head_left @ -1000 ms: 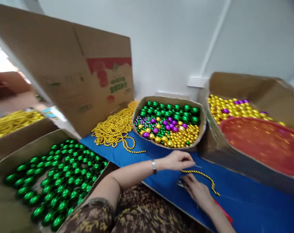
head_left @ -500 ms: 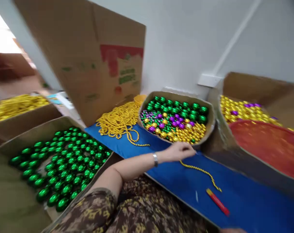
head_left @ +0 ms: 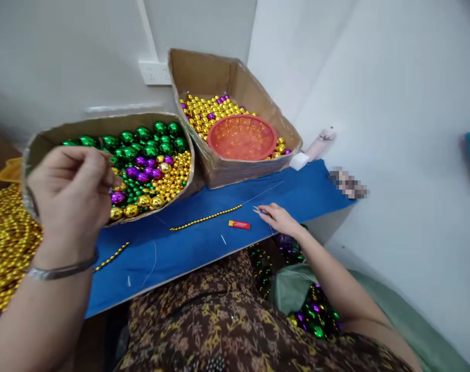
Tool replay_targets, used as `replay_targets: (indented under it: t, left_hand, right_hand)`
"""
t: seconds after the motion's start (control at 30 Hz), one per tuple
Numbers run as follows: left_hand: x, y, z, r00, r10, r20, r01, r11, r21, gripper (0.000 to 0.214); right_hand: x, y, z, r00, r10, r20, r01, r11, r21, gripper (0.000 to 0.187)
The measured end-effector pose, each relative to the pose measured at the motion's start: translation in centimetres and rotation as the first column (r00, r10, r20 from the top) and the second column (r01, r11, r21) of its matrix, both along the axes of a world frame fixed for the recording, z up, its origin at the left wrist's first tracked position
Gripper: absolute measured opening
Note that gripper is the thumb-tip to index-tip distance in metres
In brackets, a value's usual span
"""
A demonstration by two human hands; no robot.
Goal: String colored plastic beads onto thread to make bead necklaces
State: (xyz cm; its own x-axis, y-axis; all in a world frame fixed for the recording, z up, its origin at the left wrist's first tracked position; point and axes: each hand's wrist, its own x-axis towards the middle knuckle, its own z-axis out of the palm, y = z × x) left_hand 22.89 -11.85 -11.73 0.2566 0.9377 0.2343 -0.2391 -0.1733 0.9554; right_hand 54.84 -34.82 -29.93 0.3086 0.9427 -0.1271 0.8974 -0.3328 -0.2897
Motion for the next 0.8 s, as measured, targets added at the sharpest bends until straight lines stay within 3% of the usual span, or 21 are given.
replay_targets:
  t: [0.1,0.23,0.37,0.63,0.8]
  left_hand:
    - [0.7,-1.5,-2.8,1.0,0.007,-0.003,-0.007,0.989,0.147,0.014]
    - [1.1,-1.8,-6.2,0.998,-0.062,-0.024,0.062,0.998,0.004,0.021]
    - [1.4,-2.5,-8.6,0.991,-0.116,-0.064,0.109,0.989,-0.101,0.02]
    - [1.8,-3.7,-11.3,0.978,-0.176,-0.111,0.149,0.964,-0.218,0.024]
    - [1.9,-4.0,-11.8,0.974,-0.189,-0.127,0.152,0.956,-0.253,0.025]
  right_hand:
    - [0.0,1.2,-1.2,0.996,-0.071,0.051,0.073,0.996,-0.045,0.036]
    - [-1.3,2.7,-2.5,0.977,-0.177,0.121,0.188,0.978,-0.087,0.036]
    - [-3.0,3.6,-3.3,0.957,-0.238,0.167,0.258,0.96,-0.11,0.039]
    - [-3.4,3.2,-3.1,0.945,-0.199,0.262,0.246,0.956,-0.162,0.047]
    - [-0.2,0.7,-1.9,0.945,0.001,0.328,0.069,0.977,-0.202,0.037]
